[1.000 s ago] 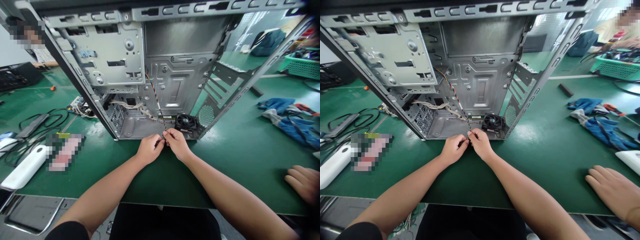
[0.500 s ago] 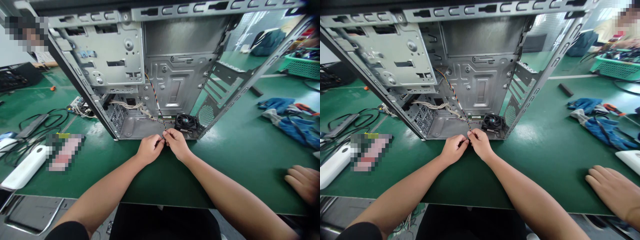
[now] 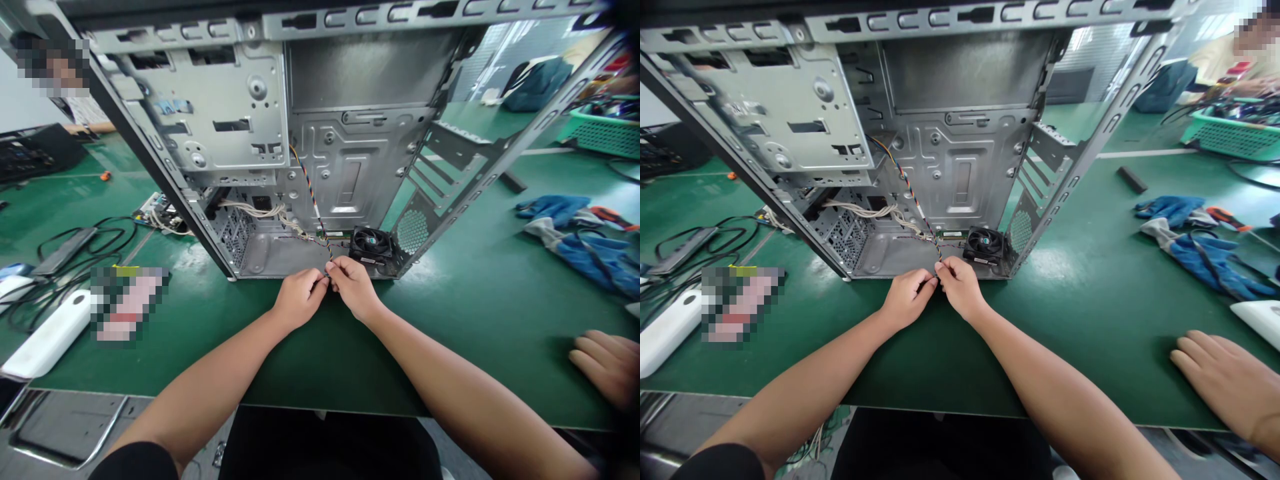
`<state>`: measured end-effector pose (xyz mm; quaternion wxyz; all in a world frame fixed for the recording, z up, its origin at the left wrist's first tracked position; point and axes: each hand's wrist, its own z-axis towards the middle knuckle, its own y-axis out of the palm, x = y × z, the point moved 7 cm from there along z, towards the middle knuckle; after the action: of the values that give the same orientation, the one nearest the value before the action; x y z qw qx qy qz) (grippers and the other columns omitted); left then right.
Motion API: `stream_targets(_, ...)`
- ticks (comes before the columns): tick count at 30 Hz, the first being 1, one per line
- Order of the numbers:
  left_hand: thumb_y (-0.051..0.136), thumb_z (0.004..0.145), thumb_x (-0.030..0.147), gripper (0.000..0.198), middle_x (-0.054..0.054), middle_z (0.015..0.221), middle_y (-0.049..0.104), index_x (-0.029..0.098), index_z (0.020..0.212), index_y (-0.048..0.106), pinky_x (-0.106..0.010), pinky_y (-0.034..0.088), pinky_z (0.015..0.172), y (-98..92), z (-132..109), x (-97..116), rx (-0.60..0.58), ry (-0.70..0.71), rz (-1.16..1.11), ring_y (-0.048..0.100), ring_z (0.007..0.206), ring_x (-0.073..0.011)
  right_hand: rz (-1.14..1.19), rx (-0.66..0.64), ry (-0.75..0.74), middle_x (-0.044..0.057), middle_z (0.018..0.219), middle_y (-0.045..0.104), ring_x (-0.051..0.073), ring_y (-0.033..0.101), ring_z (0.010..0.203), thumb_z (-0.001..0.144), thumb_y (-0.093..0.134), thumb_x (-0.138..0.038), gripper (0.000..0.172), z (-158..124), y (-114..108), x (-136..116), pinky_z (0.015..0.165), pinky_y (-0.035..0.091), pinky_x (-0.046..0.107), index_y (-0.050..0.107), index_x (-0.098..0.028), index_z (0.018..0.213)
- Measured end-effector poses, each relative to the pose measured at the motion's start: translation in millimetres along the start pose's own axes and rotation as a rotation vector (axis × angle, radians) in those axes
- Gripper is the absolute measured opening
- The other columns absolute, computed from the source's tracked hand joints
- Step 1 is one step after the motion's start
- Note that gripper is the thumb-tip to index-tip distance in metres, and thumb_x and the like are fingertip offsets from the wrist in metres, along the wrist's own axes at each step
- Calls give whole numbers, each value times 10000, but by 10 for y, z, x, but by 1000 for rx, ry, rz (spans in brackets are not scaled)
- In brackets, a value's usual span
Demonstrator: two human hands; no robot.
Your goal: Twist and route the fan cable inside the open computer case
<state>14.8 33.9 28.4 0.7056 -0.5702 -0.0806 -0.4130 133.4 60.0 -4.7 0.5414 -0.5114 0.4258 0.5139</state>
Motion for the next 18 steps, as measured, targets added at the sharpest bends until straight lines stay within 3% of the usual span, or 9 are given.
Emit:
stream_targets(7,414,957,266,255,2,700,585,185,759,553,-261,374,645,-2,-1,2,8,17,20,546,672,-139,-16,16,-24,-56,521,446,101,447,489,882,522,-392,296,-9,-19,-48,512,349,246,482,-211,651)
stream_targets(18,520,888,238,146,1,697,627,184,773,592,-254,386,626,5,-1,-3,31,-5,1,553,638,-135,-47,23,-27,-55,525,437,103,431,490,866,536,-395,300,-6,-20,-38,492,338,247,470,-211,638)
